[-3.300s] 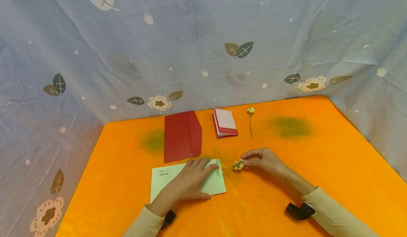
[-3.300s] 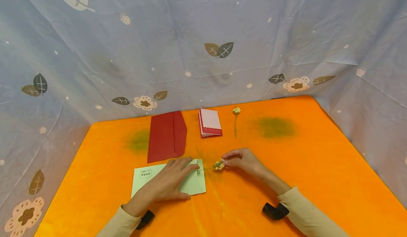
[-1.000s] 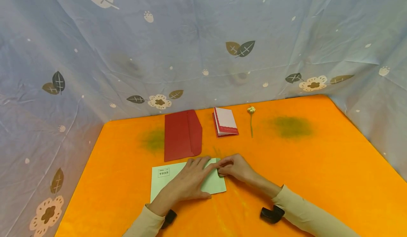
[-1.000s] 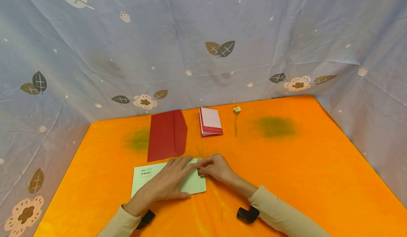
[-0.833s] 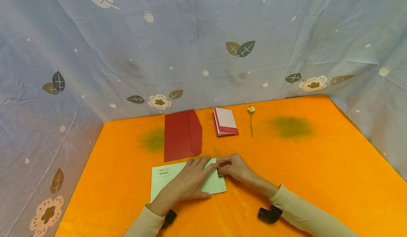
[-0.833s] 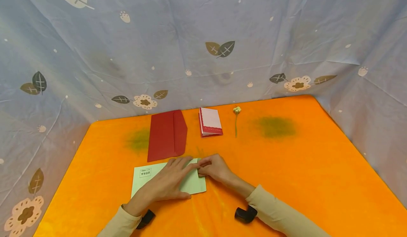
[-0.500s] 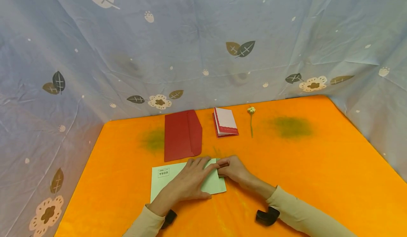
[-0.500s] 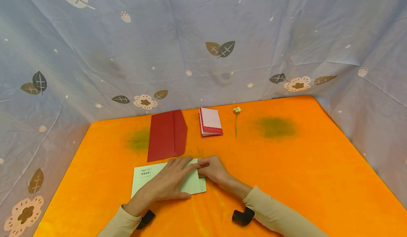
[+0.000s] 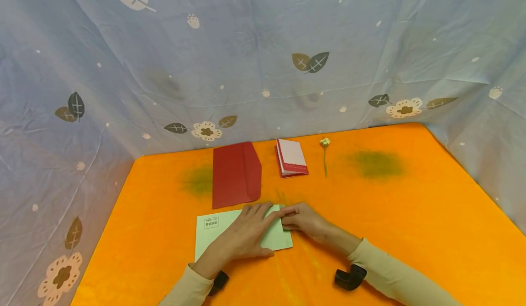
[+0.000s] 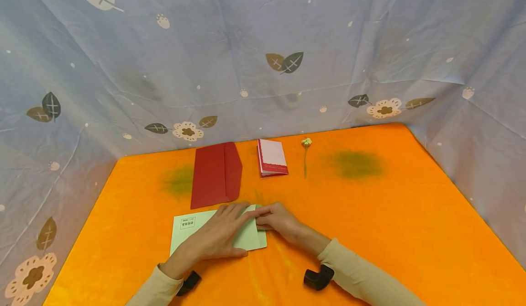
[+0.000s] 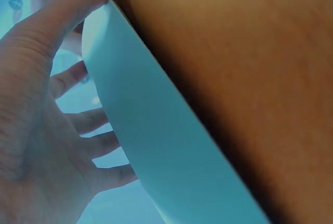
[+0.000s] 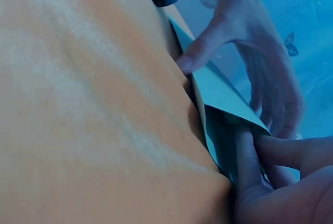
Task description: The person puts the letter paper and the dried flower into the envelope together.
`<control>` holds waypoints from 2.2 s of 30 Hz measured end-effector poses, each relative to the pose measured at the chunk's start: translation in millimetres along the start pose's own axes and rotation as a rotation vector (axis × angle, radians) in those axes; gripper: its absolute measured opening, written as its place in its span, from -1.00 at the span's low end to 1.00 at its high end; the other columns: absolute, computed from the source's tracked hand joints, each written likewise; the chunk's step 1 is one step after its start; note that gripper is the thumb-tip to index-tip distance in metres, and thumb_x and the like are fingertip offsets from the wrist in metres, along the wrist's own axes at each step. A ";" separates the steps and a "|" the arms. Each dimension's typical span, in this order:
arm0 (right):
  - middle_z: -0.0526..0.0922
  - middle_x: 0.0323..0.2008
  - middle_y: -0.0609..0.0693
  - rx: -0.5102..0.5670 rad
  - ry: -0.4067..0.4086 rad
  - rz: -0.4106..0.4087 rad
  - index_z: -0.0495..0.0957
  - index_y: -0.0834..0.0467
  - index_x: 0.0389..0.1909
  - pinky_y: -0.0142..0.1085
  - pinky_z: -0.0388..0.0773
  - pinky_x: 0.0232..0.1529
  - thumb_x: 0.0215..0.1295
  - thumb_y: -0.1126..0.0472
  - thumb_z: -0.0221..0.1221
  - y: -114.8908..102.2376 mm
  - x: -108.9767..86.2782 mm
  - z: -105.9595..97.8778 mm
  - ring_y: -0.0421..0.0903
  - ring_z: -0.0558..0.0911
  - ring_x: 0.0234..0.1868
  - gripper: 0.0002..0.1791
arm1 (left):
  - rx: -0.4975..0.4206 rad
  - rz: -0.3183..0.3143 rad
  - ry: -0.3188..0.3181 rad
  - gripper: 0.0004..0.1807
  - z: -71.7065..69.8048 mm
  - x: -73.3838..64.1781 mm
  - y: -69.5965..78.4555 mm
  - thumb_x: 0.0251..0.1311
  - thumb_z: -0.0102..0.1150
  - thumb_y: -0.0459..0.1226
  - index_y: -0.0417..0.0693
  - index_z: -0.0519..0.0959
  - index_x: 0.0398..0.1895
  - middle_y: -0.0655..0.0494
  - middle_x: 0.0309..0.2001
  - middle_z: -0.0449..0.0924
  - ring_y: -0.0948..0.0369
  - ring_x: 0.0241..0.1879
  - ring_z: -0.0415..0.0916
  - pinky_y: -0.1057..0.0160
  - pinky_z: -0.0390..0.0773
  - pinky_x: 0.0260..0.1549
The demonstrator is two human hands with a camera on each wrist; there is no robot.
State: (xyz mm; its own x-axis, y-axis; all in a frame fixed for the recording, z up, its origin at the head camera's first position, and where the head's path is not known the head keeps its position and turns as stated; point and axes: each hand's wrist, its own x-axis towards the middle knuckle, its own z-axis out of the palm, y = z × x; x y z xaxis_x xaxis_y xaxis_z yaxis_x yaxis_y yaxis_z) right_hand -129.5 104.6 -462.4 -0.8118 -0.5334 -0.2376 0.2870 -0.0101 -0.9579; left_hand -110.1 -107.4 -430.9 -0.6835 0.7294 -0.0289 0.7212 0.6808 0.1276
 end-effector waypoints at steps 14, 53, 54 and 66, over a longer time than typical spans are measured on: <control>0.66 -0.11 0.37 -0.058 0.054 0.005 0.43 0.63 0.08 -0.23 0.64 -0.12 0.44 0.45 -0.01 -9.5 -8.6 -23.5 -0.06 0.74 -0.21 -0.67 | -0.048 -0.001 -0.019 -0.02 -0.2 -0.4 0.0 -0.06 0.44 0.19 0.19 0.24 0.44 -0.11 0.41 0.17 -0.02 0.34 0.21 -0.07 0.25 0.29; 0.63 -0.04 0.38 -0.277 0.132 -0.069 0.50 0.52 0.08 -0.16 0.59 0.01 0.46 0.32 0.06 -64.4 62.8 -23.4 0.19 0.65 -0.02 -0.65 | -0.169 -0.391 0.093 -0.15 -31.3 25.1 -93.5 0.27 0.19 0.08 -0.02 0.12 0.52 -0.29 0.44 0.11 -0.26 0.38 0.13 -0.24 0.15 0.31; 0.62 -0.02 0.38 -0.274 0.128 -0.065 0.50 0.52 0.09 -0.15 0.58 0.03 0.46 0.31 0.06 -65.7 67.6 -22.8 0.21 0.64 0.00 -0.65 | -0.161 -0.412 0.088 -0.15 -29.7 28.2 -97.1 0.27 0.18 0.08 -0.03 0.11 0.52 -0.30 0.44 0.11 -0.26 0.38 0.13 -0.25 0.16 0.30; 0.55 0.11 0.39 0.001 0.066 0.088 0.41 0.48 0.22 -0.11 0.49 0.13 0.49 0.24 0.03 -74.4 116.7 -15.7 0.20 0.58 0.13 -0.56 | -0.163 -0.543 0.023 -0.25 -25.3 56.3 -116.8 0.29 0.16 0.08 0.12 0.20 0.50 -0.33 0.44 0.09 -0.32 0.36 0.13 -0.33 0.31 0.15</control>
State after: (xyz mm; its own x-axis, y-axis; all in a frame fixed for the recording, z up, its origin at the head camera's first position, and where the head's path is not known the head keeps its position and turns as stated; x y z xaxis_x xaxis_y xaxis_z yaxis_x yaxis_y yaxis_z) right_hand -253.6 56.4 -421.4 -0.8153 -0.4750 -0.3312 0.3592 0.0337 -0.9326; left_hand -235.7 -147.5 -422.3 -0.9550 0.2745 -0.1121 0.2400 0.9376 0.2518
